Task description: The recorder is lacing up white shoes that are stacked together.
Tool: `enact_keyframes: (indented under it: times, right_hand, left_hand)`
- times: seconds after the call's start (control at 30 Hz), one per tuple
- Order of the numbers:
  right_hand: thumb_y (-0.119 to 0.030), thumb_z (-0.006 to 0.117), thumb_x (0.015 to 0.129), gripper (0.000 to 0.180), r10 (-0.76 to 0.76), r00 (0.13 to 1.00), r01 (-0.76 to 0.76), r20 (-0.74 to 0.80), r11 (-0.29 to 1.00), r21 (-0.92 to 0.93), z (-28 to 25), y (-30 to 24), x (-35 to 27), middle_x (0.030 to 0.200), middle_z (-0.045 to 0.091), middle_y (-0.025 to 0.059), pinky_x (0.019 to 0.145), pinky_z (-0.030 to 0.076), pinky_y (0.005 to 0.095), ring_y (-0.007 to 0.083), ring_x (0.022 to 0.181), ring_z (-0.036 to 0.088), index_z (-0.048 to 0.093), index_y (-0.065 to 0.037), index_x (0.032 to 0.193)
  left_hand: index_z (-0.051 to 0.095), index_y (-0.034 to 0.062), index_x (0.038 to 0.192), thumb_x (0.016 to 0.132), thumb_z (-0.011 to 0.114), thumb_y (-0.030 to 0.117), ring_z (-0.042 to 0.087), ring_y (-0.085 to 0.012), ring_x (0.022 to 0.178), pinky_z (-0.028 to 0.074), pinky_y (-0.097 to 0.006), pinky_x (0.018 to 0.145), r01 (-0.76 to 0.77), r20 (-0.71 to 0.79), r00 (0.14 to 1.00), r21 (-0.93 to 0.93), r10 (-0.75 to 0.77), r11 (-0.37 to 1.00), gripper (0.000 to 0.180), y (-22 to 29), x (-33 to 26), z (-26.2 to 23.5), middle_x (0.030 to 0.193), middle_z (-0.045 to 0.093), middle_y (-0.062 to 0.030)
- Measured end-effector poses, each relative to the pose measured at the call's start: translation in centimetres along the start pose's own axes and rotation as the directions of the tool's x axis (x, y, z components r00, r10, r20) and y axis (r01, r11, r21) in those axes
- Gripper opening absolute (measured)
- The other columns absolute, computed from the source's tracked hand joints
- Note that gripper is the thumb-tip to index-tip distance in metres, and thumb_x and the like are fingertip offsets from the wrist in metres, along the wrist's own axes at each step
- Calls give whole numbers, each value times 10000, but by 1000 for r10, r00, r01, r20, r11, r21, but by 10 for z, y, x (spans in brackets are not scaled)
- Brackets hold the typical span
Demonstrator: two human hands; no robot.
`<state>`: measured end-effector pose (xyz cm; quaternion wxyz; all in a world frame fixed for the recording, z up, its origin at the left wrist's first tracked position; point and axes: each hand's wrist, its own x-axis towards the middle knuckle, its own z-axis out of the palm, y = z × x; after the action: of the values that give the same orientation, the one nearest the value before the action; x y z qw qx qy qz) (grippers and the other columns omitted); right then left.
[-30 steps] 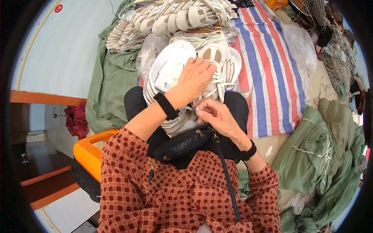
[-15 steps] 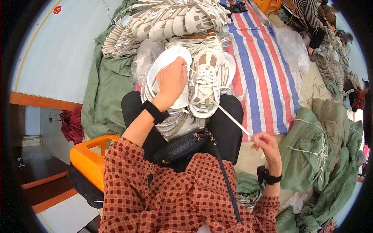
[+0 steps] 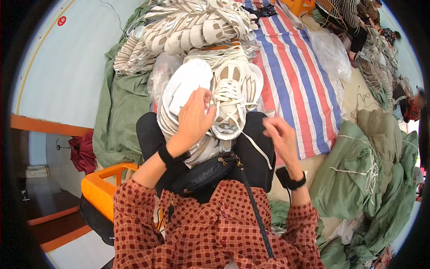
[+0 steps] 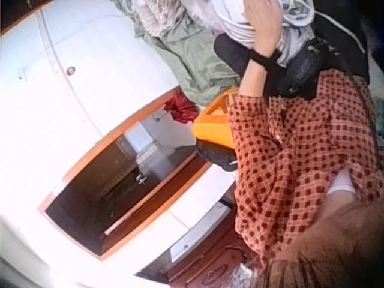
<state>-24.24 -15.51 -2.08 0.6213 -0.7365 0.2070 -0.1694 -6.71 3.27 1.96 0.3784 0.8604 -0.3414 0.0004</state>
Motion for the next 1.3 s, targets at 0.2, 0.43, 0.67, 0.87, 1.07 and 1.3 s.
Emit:
enact_keyframes:
  times: [0.2,0.43,0.67,0.87,1.07,1.3]
  right_hand:
    - [-102,612,813,179,-345,938,298,42,738,-605,63,-11,54,912,595,144,618,508,367,305,718,629,582,-33,975]
    - [-127,597,786,101,-408,904,348,130,522,-779,58,-26,54,796,592,131,609,500,409,326,708,627,553,-42,817]
    - [-144,606,795,112,6,943,235,331,695,-680,14,-16,38,751,636,159,666,470,446,348,715,623,654,-44,810]
    - [-130,612,823,116,-48,995,14,-84,930,-367,19,-9,38,668,631,144,566,466,377,293,613,627,629,-18,797]
    - [-141,606,820,150,-8,986,-20,-169,986,-164,43,9,66,640,627,142,531,459,349,270,585,628,591,-2,764]
    - [-195,603,858,225,82,997,-81,5,984,-160,55,5,64,588,584,89,517,435,290,149,526,559,581,18,790]
  left_hand:
    - [541,81,948,769,631,126,611,-269,616,472,-393,570,5,291,955,198,-63,980,205,11,-36,15,714,596,-91]
    - [520,69,913,733,675,145,587,-267,729,445,-380,578,-293,157,955,335,253,896,250,9,-29,27,760,560,-91]
    - [507,58,763,695,601,70,568,-265,686,439,-381,587,-377,157,926,369,343,850,117,0,-26,38,715,526,-84]
    - [551,62,665,710,593,112,544,-336,586,422,-400,528,3,698,711,-127,87,992,79,33,-44,-30,590,521,-107]
    - [553,40,745,733,669,84,459,-131,547,380,-269,507,337,931,360,-191,61,922,124,43,-58,-148,643,491,-19]
    - [617,67,829,740,680,126,574,-201,637,446,-304,570,199,882,468,-52,-48,979,124,31,-67,-128,688,576,-43]
